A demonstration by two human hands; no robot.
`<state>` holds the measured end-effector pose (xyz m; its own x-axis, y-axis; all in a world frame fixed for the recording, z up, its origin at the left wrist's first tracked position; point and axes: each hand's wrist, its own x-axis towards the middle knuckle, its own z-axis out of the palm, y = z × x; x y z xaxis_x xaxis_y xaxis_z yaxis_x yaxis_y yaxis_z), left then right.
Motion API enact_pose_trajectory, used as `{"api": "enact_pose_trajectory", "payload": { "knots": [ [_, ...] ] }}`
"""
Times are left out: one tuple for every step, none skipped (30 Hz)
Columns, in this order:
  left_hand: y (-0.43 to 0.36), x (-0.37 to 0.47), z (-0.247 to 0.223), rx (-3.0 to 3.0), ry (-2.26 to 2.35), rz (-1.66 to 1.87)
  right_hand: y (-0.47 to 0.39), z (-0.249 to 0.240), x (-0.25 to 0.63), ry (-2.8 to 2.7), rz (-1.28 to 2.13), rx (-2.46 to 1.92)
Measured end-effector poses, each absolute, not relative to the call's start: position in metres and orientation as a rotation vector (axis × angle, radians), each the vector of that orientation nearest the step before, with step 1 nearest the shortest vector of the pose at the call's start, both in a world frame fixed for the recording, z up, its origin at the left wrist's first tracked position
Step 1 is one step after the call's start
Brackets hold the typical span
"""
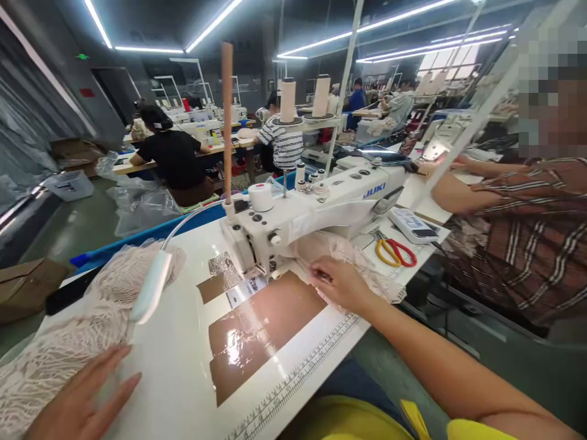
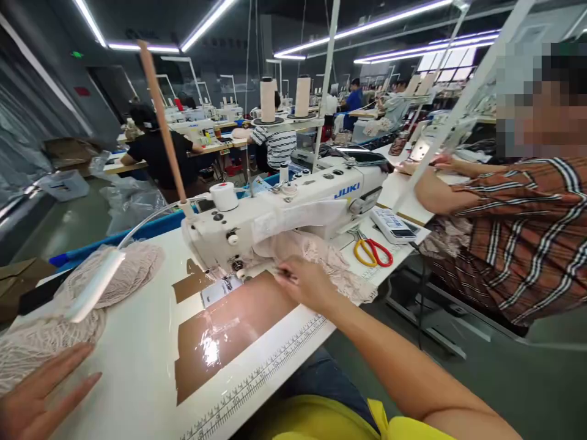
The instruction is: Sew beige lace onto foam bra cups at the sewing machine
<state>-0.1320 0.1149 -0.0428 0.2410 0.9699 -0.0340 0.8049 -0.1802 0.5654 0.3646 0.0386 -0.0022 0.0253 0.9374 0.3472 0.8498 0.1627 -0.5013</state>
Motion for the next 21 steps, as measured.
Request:
{"api": "enact_pose_trajectory", "payload": {
  "knots": [
    [0.11, -0.112, -0.04, 2.065, 1.622, 0.466, 0.036, -0.003, 0.378, -1.746, 0.115, -1.788],
    [0.104, -0.089, -0.035, 2.071, 1.62, 0.438, 0.035, -0.004, 0.389, -1.68, 0.086, -1.863],
    [0.1, -0.064, -0.03, 2.06, 1.571, 0.361, 0.036, -0.006, 0.396, -1.639, 0.094, -1.914],
    [0.096, -0.037, -0.025, 2.07, 1.487, 0.308, 0.037, -0.008, 0.401, -1.618, 0.125, -1.944],
    [0.093, -0.011, -0.019, 2.103, 1.409, 0.351, 0.038, -0.01, 0.403, -1.609, 0.167, -1.953],
    [0.089, 0.015, -0.014, 2.125, 1.289, 0.343, 0.04, -0.012, 0.404, -1.607, 0.202, -1.943],
    [0.086, 0.04, -0.009, 2.131, 1.166, 0.317, 0.04, -0.014, 0.405, -1.606, 0.221, -1.923],
    [0.083, 0.063, -0.006, 2.127, 1.067, 0.283, 0.04, -0.015, 0.405, -1.6, 0.224, -1.899],
    [0.081, 0.085, -0.003, 2.12, 1.007, 0.266, 0.04, -0.016, 0.406, -1.592, 0.224, -1.876],
    [0.078, 0.105, -0.002, 2.112, 0.964, 0.259, 0.038, -0.016, 0.407, -1.581, 0.218, -1.854],
    [0.077, 0.123, -0.001, 2.095, 0.941, 0.275, 0.036, -0.017, 0.409, -1.57, 0.207, -1.826],
    [0.076, 0.141, -0.001, 2.062, 0.936, 0.319, 0.034, -0.017, 0.412, -1.562, 0.195, -1.797],
    [0.077, 0.159, -0.002, 2.012, 0.942, 0.374, 0.031, -0.018, 0.415, -1.551, 0.181, -1.744],
    [0.08, 0.177, -0.004, 1.946, 0.95, 0.428, 0.028, -0.019, 0.417, -1.534, 0.172, -1.612],
    [0.083, 0.195, -0.005, 1.867, 0.969, 0.489, 0.025, -0.021, 0.42, -1.533, 0.169, -1.489],
    [0.088, 0.212, -0.006, 1.777, 0.994, 0.547, 0.022, -0.023, 0.421, -1.538, 0.169, -1.385],
    [0.093, 0.229, -0.008, 1.681, 1.019, 0.602, 0.019, -0.026, 0.422, -1.543, 0.178, -1.306],
    [0.098, 0.245, -0.009, 1.581, 1.042, 0.649, 0.016, -0.029, 0.423, -1.558, 0.201, -1.249],
    [0.104, 0.259, -0.01, 1.482, 1.051, 0.683, 0.014, -0.032, 0.423, -1.584, 0.234, -1.204],
    [0.109, 0.27, -0.012, 1.393, 1.044, 0.703, 0.012, -0.035, 0.423, -1.617, 0.275, -1.169],
    [0.113, 0.279, -0.013, 1.327, 1.024, 0.704, 0.011, -0.039, 0.424, -1.653, 0.318, -1.143]
  ]
}}
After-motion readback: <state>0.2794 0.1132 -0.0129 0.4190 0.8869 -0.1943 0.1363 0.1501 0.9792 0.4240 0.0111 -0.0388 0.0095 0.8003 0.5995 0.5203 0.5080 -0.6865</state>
